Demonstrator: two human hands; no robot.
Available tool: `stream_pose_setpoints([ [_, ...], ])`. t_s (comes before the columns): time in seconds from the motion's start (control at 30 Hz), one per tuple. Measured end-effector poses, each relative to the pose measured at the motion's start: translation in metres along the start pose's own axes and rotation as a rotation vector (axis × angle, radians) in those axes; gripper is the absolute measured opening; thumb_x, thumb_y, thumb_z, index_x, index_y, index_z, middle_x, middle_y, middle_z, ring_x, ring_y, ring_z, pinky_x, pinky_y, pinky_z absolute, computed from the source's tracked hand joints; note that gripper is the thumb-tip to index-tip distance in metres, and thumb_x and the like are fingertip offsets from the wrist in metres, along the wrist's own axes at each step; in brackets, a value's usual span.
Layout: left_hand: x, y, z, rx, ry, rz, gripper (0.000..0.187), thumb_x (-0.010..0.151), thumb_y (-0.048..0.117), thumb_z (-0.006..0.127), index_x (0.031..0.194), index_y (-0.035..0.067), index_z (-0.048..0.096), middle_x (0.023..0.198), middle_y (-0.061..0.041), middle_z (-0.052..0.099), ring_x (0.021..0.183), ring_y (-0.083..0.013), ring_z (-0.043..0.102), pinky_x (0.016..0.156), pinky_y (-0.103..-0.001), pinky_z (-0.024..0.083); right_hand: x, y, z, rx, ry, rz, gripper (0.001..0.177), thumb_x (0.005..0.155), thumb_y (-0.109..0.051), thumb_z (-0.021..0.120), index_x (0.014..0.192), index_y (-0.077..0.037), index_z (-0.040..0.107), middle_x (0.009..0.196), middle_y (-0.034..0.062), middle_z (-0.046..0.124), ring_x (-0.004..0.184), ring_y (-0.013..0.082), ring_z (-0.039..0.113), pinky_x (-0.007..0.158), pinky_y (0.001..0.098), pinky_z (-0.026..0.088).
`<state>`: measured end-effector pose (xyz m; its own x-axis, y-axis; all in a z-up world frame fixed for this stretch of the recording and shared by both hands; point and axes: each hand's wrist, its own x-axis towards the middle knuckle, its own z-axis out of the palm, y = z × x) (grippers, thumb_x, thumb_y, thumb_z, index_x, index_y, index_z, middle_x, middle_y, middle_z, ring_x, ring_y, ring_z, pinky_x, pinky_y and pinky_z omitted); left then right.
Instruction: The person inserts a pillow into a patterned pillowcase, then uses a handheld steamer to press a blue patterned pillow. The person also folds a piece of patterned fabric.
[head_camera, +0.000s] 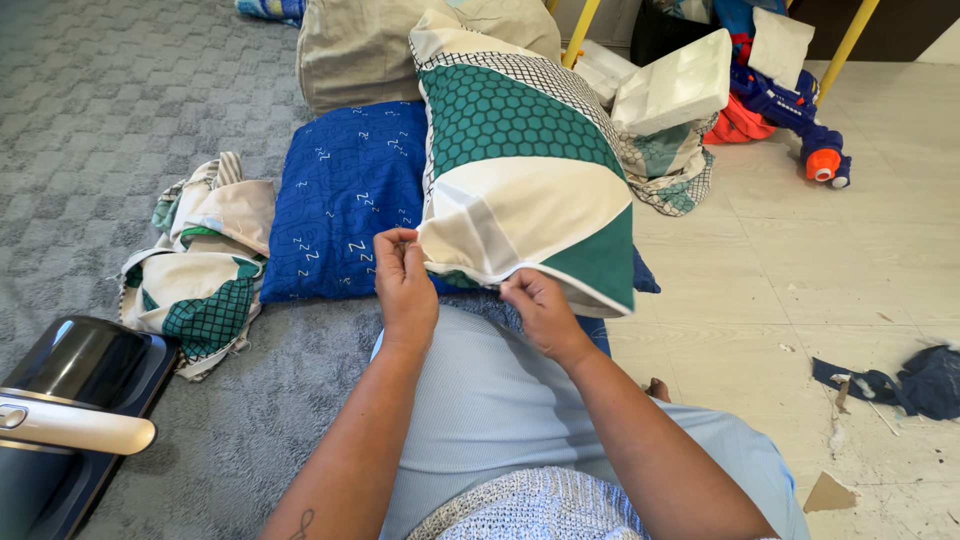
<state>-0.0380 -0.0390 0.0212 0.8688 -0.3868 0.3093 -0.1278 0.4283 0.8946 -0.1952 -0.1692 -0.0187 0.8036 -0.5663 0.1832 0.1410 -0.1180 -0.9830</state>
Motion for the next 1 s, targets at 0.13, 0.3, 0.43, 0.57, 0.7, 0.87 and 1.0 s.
stream_pose_setpoints([
  [0.13, 0.003, -0.001, 0.002, -0.034, 0.058, -0.061, 0.009, 0.104, 0.004, 0.047, 0.106, 0.006, 0.055, 0.094, 0.000, 0.059, 0.084, -0.0066, 0.051, 0.075, -0.023, 0.044, 0.004, 0.011, -0.003, -0.123, -0.091, 0.065, 0.015, 0.101, -0.015, 0.063, 0.095, -0.002, 0.066, 0.087, -0.0035, 0.062, 0.084, 0.0051, 0.054, 0.081, 0.0227, 0.047],
  [0.3, 0.009, -0.009, -0.008, -0.109, 0.117, -0.101, 0.011, 0.102, 0.003, 0.047, 0.105, 0.007, 0.056, 0.093, -0.001, 0.056, 0.084, -0.0081, 0.049, 0.076, -0.023, 0.043, 0.015, 0.022, 0.002, -0.238, -0.097, 0.147, 0.019, 0.099, -0.021, 0.066, 0.101, -0.003, 0.071, 0.088, -0.0032, 0.065, 0.084, 0.0062, 0.055, 0.080, 0.0246, 0.048],
  [0.43, 0.010, -0.010, -0.009, -0.152, 0.115, -0.174, 0.012, 0.100, 0.002, 0.047, 0.104, 0.007, 0.057, 0.092, -0.001, 0.057, 0.083, -0.0077, 0.049, 0.074, -0.023, 0.042, 0.020, 0.030, 0.005, -0.360, -0.059, 0.159, 0.022, 0.097, -0.026, 0.068, 0.102, -0.005, 0.073, 0.088, -0.0029, 0.068, 0.083, 0.0067, 0.056, 0.079, 0.0250, 0.048],
  [0.57, 0.012, -0.014, -0.011, -0.168, 0.125, -0.205, 0.013, 0.099, 0.000, 0.047, 0.104, 0.007, 0.057, 0.091, -0.001, 0.056, 0.079, -0.0069, 0.045, 0.069, -0.023, 0.038, 0.021, 0.038, 0.001, -0.266, -0.070, 0.148, 0.024, 0.096, -0.027, 0.071, 0.102, -0.003, 0.074, 0.089, -0.0022, 0.068, 0.085, 0.0068, 0.055, 0.080, 0.0249, 0.048],
  [0.7, 0.017, -0.020, -0.012, -0.177, 0.101, -0.255, 0.012, 0.099, 0.001, 0.047, 0.105, 0.008, 0.056, 0.090, 0.000, 0.056, 0.075, -0.0071, 0.044, 0.064, -0.024, 0.034, 0.018, 0.037, -0.003, -0.259, -0.060, 0.135, 0.025, 0.095, -0.027, 0.073, 0.101, -0.003, 0.075, 0.091, -0.0012, 0.069, 0.086, 0.0069, 0.056, 0.081, 0.0250, 0.047],
  [0.87, 0.013, -0.023, -0.013, -0.098, 0.153, -0.115, 0.017, 0.103, 0.002, 0.046, 0.117, 0.009, 0.050, 0.095, -0.003, 0.056, 0.084, -0.0088, 0.051, 0.075, -0.024, 0.043, 0.007, 0.015, 0.010, -0.297, 0.097, 0.035, 0.020, 0.094, -0.022, 0.071, 0.096, -0.002, 0.075, 0.080, -0.0004, 0.071, 0.075, 0.0075, 0.058, 0.071, 0.0265, 0.049],
  [1.0, 0.009, -0.017, -0.015, -0.125, 0.246, -0.120, 0.020, 0.104, 0.002, 0.042, 0.122, 0.010, 0.041, 0.097, -0.007, 0.057, 0.086, -0.0110, 0.052, 0.076, -0.026, 0.044, -0.017, -0.009, 0.011, -0.529, 0.407, -0.171, 0.021, 0.094, -0.017, 0.071, 0.084, 0.002, 0.071, 0.069, 0.0086, 0.067, 0.061, 0.0154, 0.058, 0.063, 0.0303, 0.049],
])
